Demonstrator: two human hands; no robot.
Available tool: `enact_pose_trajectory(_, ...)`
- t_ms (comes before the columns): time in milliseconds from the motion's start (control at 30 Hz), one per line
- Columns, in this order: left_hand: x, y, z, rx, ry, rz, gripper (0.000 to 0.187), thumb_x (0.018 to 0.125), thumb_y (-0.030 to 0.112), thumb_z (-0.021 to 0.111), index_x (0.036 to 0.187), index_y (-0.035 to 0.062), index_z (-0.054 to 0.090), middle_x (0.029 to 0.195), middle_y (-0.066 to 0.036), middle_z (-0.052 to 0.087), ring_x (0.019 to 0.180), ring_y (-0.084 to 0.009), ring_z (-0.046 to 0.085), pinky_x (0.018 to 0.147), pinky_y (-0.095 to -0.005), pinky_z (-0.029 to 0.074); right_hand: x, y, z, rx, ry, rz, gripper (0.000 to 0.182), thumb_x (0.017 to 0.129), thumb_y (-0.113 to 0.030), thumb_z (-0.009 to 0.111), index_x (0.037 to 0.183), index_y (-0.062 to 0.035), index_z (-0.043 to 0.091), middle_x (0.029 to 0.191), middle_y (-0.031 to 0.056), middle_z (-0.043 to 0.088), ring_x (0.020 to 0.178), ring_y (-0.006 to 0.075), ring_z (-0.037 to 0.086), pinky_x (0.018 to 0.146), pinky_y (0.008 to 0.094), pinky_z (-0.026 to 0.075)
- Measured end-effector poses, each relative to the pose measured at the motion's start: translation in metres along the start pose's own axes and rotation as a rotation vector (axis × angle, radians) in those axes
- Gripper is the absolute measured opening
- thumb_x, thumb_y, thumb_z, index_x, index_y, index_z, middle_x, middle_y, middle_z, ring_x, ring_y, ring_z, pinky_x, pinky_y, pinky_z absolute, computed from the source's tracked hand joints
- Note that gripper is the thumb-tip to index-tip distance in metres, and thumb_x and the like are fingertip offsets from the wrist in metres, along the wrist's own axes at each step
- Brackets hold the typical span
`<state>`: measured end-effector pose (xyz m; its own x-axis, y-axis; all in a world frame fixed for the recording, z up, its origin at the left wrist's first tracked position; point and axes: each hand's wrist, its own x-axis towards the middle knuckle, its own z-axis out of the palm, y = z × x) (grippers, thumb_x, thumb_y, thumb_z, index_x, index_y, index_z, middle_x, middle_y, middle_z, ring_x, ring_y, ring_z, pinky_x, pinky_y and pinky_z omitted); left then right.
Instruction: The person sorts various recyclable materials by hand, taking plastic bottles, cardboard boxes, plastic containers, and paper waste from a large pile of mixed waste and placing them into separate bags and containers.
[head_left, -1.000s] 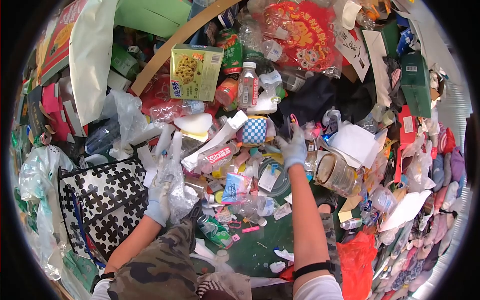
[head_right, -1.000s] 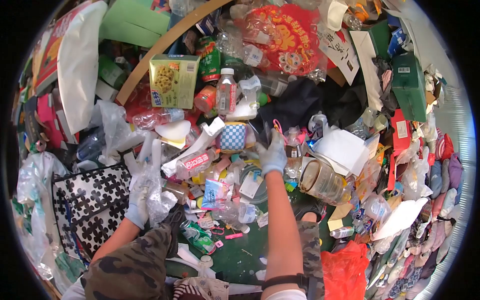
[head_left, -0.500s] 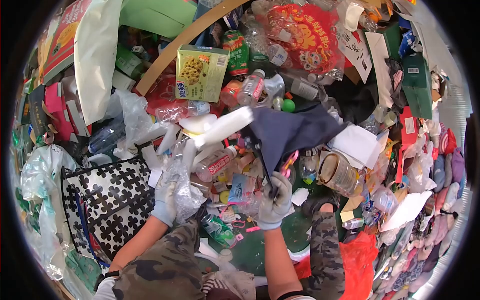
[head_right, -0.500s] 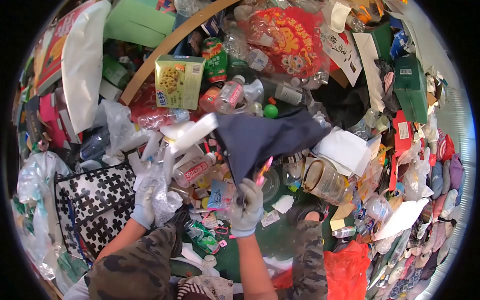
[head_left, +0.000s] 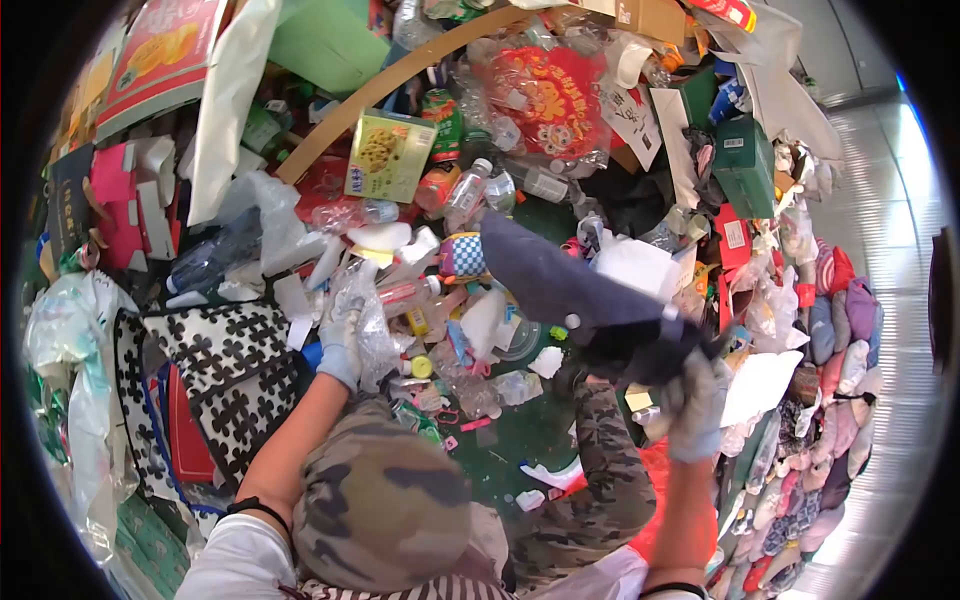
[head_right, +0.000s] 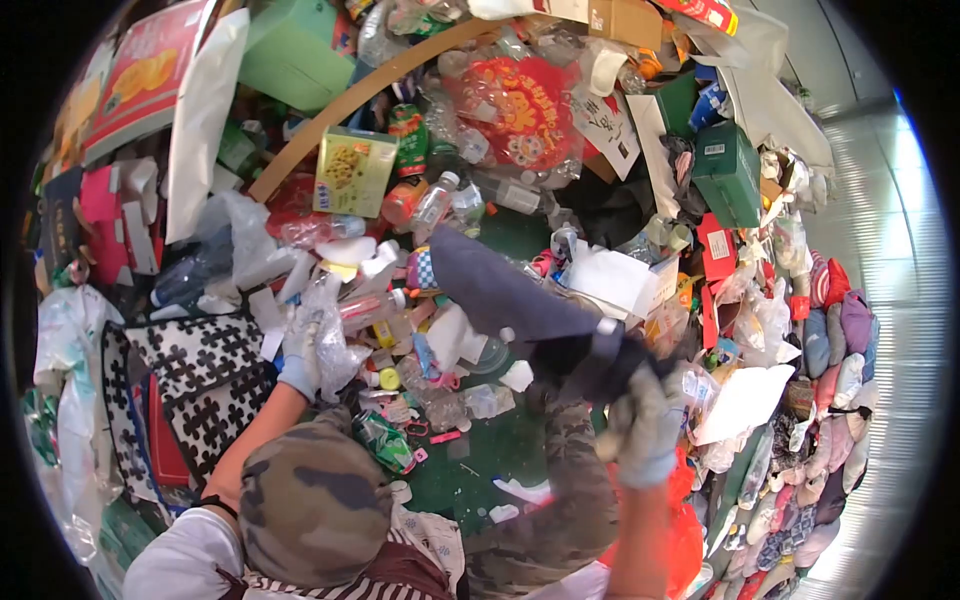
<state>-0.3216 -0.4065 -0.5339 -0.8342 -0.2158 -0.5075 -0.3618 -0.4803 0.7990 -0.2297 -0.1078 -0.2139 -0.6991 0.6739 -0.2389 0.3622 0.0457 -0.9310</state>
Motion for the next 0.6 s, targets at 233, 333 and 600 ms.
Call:
enact_pose_trajectory(233,0.000,0.014,-0.044,0.066,-0.016,-0.099,0.062,0.077,0.007,0.067,0.129,0.0002,0.035,0.113,-0.008,0.054,0.096,-0.0156,0.053,0.084,-0.0255,0.043,-0.086,0.041,-0.015,-0.737,-1.478,1.317,0.034,0.081,-0.011,0.058,0.115,-0.0056,0.054,0.074,-0.0044,0.055,0.060,0.0041,0.047,0.051,0.0172,0.038)
enact_pose_trajectory(333,0.005,-0.015,-0.067,-0.020,-0.002,-0.097,0.061,0.077,0.006,0.067,0.129,0.0000,0.036,0.110,-0.008,0.055,0.092,-0.0155,0.053,0.081,-0.0251,0.043,-0.030,0.043,-0.016,-1.037,-1.942,-0.073,0.035,0.072,-0.008,0.062,0.107,-0.0067,0.057,0.091,0.0076,0.058,0.083,0.0210,0.053,0.068,0.0324,0.044)
enact_pose_trajectory(600,0.000,0.000,-0.072,0.055,0.016,-0.023,0.064,0.076,0.008,0.068,0.129,-0.0027,0.033,0.117,-0.011,0.052,0.100,-0.0173,0.052,0.085,-0.0271,0.041,0.146,-0.352,0.002,-0.823,0.223,-1.048,0.031,0.078,-0.025,0.050,0.102,-0.0073,0.058,0.101,0.0094,0.057,0.094,0.0236,0.051,0.078,0.0409,0.042)
